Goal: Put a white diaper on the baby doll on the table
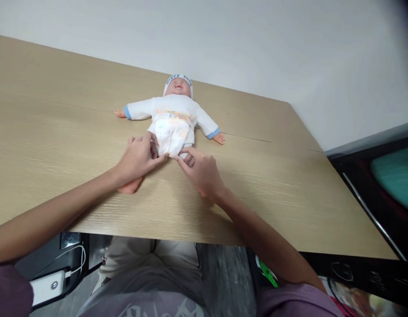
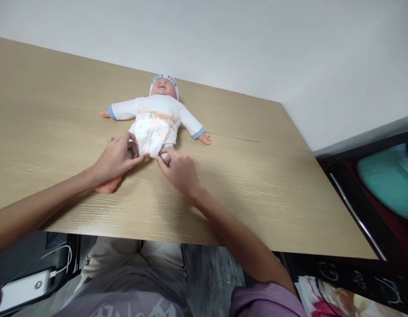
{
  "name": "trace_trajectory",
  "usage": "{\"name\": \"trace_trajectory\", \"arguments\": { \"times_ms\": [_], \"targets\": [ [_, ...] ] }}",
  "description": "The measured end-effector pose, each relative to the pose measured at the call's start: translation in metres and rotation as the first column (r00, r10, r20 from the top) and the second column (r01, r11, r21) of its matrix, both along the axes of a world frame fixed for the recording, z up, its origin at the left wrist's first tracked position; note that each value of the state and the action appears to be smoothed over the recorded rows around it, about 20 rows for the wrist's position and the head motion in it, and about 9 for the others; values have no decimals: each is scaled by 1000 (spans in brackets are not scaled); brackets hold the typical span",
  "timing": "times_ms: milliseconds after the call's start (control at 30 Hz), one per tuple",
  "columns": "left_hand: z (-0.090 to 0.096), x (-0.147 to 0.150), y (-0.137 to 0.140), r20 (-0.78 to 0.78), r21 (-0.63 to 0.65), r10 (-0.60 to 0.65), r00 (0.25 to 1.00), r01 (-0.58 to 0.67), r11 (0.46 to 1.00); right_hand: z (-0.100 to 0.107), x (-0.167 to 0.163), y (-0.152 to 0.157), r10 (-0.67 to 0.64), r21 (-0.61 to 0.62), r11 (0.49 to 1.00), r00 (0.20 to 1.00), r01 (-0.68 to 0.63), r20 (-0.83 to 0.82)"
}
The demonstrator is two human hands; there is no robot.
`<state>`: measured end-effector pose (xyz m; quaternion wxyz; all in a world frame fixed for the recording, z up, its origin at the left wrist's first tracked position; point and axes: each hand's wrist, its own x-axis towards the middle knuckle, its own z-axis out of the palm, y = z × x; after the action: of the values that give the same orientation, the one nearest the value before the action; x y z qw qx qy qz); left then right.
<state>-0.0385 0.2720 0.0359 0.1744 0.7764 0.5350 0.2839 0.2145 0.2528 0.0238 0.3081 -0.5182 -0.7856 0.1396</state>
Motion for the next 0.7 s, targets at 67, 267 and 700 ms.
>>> {"name": "trace_trajectory", "arguments": {
  "times_ms": [67,267,700],
  "targets": [
    [-2,0,1,-8,1,-7,1000,7,1000,-4,-8,-3,-13,33,999,996,10,88],
    [-4,-2,-3,-52,62,-36,998,39,997,-9,-16,-17,-7,78,997,979,-9,206],
    [-1,-6,-6,79,52,-120,990,116,992,-7,-18,-26,44,64,997,996,-49,78]
  ]
}}
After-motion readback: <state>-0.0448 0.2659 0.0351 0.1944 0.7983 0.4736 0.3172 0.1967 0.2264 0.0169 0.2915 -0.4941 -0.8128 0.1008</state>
